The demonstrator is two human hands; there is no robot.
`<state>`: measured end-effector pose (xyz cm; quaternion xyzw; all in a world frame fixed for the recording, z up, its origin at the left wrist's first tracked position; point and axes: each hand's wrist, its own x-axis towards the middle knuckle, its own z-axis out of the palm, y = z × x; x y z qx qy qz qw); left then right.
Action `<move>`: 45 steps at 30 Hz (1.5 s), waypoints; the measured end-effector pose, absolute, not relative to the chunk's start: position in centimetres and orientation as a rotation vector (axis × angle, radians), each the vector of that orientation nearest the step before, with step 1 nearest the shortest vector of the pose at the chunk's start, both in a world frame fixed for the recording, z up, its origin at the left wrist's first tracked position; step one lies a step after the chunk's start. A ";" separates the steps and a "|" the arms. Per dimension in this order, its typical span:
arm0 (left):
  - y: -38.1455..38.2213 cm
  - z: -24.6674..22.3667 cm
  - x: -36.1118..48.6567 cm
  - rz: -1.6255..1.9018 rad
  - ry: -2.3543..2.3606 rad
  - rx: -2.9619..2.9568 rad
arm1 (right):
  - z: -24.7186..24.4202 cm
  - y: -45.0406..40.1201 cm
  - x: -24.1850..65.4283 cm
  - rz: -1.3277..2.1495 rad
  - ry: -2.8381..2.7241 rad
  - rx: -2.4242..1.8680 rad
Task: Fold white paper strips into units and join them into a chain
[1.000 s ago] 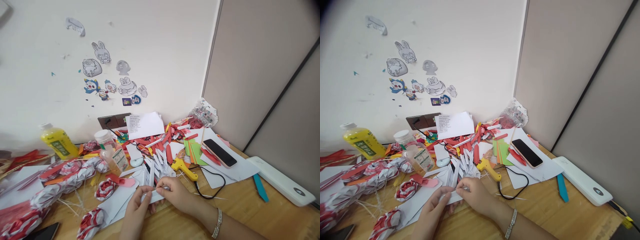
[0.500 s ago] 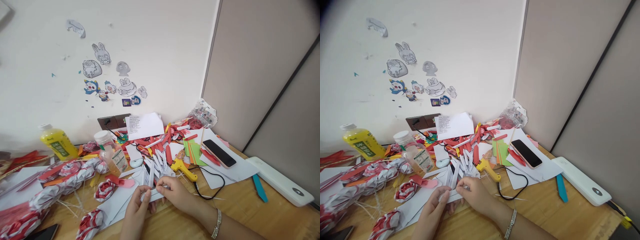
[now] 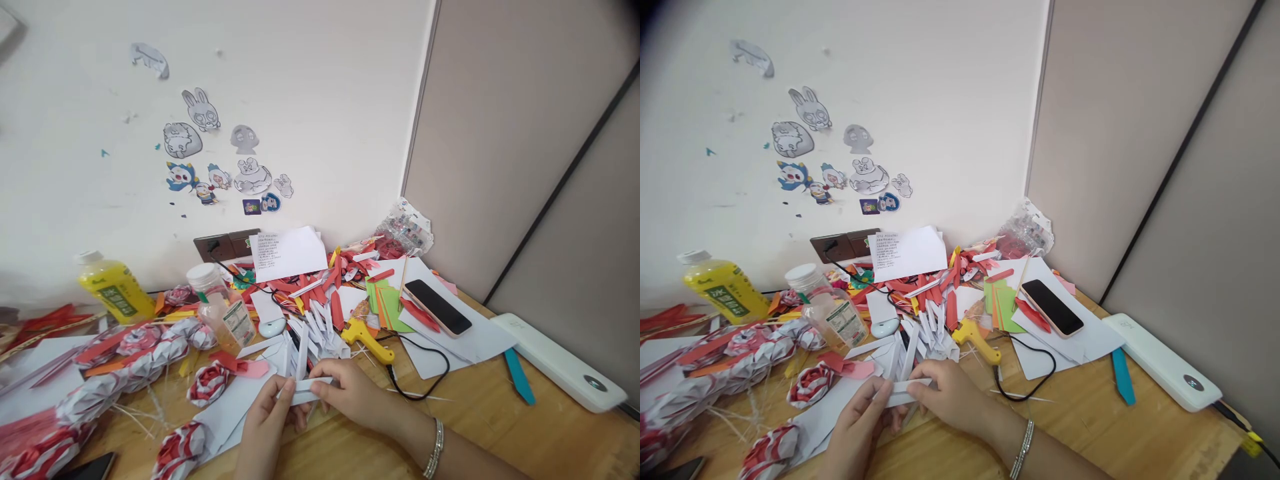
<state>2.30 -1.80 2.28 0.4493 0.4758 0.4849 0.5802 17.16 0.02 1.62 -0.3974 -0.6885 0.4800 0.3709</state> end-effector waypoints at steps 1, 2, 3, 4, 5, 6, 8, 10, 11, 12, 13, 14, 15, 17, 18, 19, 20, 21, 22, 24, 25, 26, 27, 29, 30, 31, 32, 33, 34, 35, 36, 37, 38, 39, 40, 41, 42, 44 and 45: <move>-1.8 2.3 2.3 1.133 1.111 1.037 | 1.6 0.0 17.1 1.241 -1.759 -1.025; -1.7 2.3 2.3 1.128 1.114 1.030 | 1.5 0.0 17.1 1.251 -1.750 -1.038; -1.7 2.3 2.4 1.121 1.117 1.029 | 1.5 0.0 17.1 1.257 -1.738 -1.058; -1.7 2.3 2.4 1.112 1.115 1.032 | 1.4 0.1 17.1 1.260 -1.728 -1.075; -1.7 2.3 2.4 1.105 1.110 1.037 | 1.4 0.1 17.1 1.261 -1.719 -1.086; -1.8 2.3 2.4 1.099 1.103 1.045 | 1.4 0.1 17.2 1.258 -1.714 -1.090; -1.8 2.3 2.4 1.093 1.092 1.051 | 1.4 0.2 17.2 1.239 -1.715 -1.090; -1.9 2.3 2.5 1.099 1.085 1.025 | 1.5 0.2 17.2 1.238 -1.708 -1.088; -1.9 2.3 2.5 1.109 1.078 0.998 | 1.5 0.2 17.1 1.246 -1.699 -1.086; -1.9 2.2 2.5 1.120 1.064 0.959 | 1.6 0.2 17.1 1.257 -1.687 -1.077; -1.9 2.2 2.4 1.131 1.042 0.913 | 1.6 0.2 17.1 1.267 -1.672 -1.061; -1.9 2.1 2.4 1.142 1.014 0.866 | 1.7 0.2 17.1 1.276 -1.656 -1.038; -1.9 2.1 2.4 1.152 0.985 0.821 | 1.8 0.2 17.1 1.286 -1.641 -1.009; -1.8 2.1 2.3 1.170 0.934 0.745 | 1.9 0.1 17.1 1.317 -1.616 -0.951; -1.8 2.1 2.2 1.183 0.918 0.720 | 2.0 0.1 17.1 1.339 -1.606 -0.926; -1.8 2.1 2.2 1.191 0.906 0.706 | 2.0 0.1 17.2 1.363 -1.597 -0.906; -1.8 2.2 2.2 1.192 0.895 0.699 | 2.0 0.1 17.2 1.385 -1.589 -0.891; -1.9 2.3 2.1 1.190 0.883 0.699 | 2.0 0.1 17.3 1.401 -1.582 -0.883; -2.0 2.4 2.1 1.190 0.871 0.702 | 1.9 0.1 17.3 1.408 -1.577 -0.882; -2.1 2.6 2.1 1.195 0.857 0.705 | 1.8 0.2 17.3 1.396 -1.577 -0.894; -2.1 2.7 2.1 1.196 0.859 0.706 | 1.8 0.3 17.4 1.384 -1.585 -0.904; -2.1 2.7 2.2 1.196 0.868 0.708 | 1.7 0.3 17.4 1.373 -1.598 -0.914; -2.0 2.6 2.2 1.194 0.881 0.711 | 1.7 0.3 17.4 1.361 -1.610 -0.924; -1.8 2.4 2.2 1.188 0.914 0.727 | 1.7 0.3 17.4 1.332 -1.634 -0.949; -1.7 2.3 2.2 1.189 0.930 0.742 | 1.8 0.3 17.5 1.315 -1.645 -0.960; -1.6 2.1 2.2 1.191 0.943 0.760 | 1.8 0.3 17.5 1.300 -1.655 -0.965; -1.5 2.0 2.2 1.195 0.954 0.782 | 1.8 0.3 17.5 1.293 -1.664 -0.962; -1.5 1.9 2.2 1.197 0.965 0.804 | 1.9 0.3 17.5 1.295 -1.669 -0.952; -1.4 1.8 2.2 1.204 0.979 0.823 | 1.9 0.3 17.5 1.302 -1.671 -0.940; -1.4 1.7 2.2 1.216 0.992 0.833 | 1.8 0.3 17.5 1.310 -1.668 -0.930; -1.4 1.7 2.3 1.230 1.007 0.831 | 1.8 0.3 17.5 1.314 -1.665 -0.928; -1.4 1.6 2.3 1.243 1.022 0.821 | 1.8 0.3 17.5 1.311 -1.663 -0.934; -1.4 1.6 2.3 1.253 1.033 0.807 | 1.8 0.3 17.4 1.303 -1.666 -0.946; -1.4 1.6 2.4 1.260 1.039 0.792 | 1.8 0.3 17.4 1.289 -1.672 -0.958; -1.4 1.6 2.5 1.264 1.041 0.777 | 1.9 0.3 17.4 1.272 -1.679 -0.967; -1.4 1.5 2.5 1.263 1.039 0.764 | 1.9 0.3 17.4 1.253 -1.682 -0.973; -1.3 1.5 2.6 1.263 1.038 0.757 | 1.9 0.3 17.4 1.241 -1.680 -0.974; -1.2 1.5 2.6 1.266 1.042 0.762 | 1.9 0.4 17.3 1.258 -1.654 -0.970; -1.2 1.5 2.6 1.269 1.051 0.772 | 1.8 0.4 17.3 1.279 -1.637 -0.971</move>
